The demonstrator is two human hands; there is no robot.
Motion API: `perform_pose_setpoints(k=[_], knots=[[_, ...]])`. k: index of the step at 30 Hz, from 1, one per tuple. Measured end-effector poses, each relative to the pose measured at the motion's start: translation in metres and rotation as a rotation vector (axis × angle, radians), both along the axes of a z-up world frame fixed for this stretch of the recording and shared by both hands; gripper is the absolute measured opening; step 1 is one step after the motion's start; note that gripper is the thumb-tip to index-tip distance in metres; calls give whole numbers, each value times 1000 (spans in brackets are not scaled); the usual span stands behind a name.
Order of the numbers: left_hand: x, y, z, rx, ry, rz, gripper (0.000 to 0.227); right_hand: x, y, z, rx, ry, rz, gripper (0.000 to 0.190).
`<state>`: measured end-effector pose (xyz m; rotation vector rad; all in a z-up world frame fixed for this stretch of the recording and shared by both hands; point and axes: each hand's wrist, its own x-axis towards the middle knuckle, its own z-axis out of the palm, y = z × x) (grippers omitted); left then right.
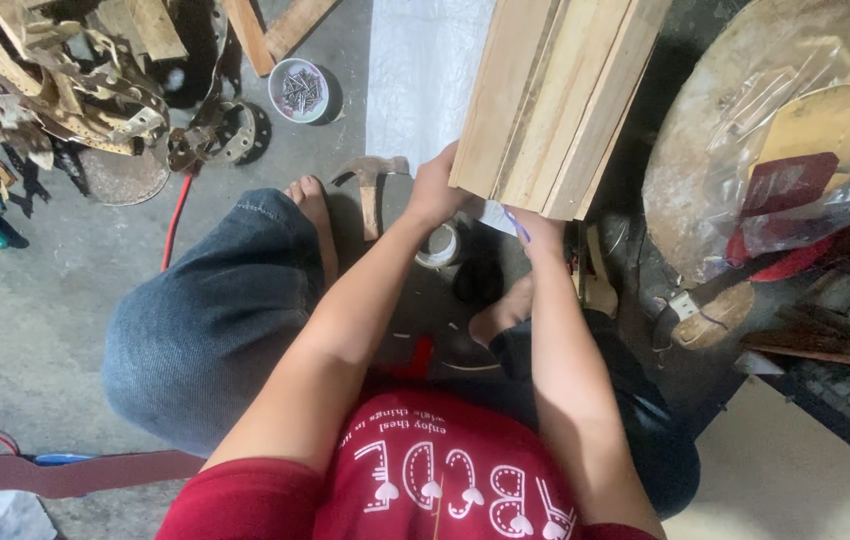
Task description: The person assembles a small wooden basket by arranging slats around a circular base and securing them with purple ties. They then apply clear adhesive tape around the upper rim to reinforce the structure, using scissors to trim the tape.
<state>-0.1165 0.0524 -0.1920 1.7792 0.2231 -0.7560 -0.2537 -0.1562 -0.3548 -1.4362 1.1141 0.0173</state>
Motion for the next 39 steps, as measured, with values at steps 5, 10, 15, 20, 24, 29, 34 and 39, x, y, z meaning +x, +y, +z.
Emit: perform_pose_setpoints(k=[5,10,15,20,24,29,34,39], knots=[[3,2,17,-24,24,13,66,-3,-4,-5,20,6,-13,79],[1,3,19,-39,14,26,66,-6,-5,-5,38,-3,-22,82],[-2,3,11,-46,8,33,65,11,9,25,-4,61,-36,68],[-3,4,17,3,-30,-3,66,31,21,69,-199,201,185,36],[-2,10,42,-44,-12,9,72,3,10,-4,-238,-162,174,47],[-2,2,33,-26,-21,-26,59,7,7,2,-219,-96,138,45],[-4,7,20,-10,-10,-33,59,14,15,8,-171,-27,135,43],[-2,6,27,-16,-4,-14,65,23,19,18,-113,56,127,40]])
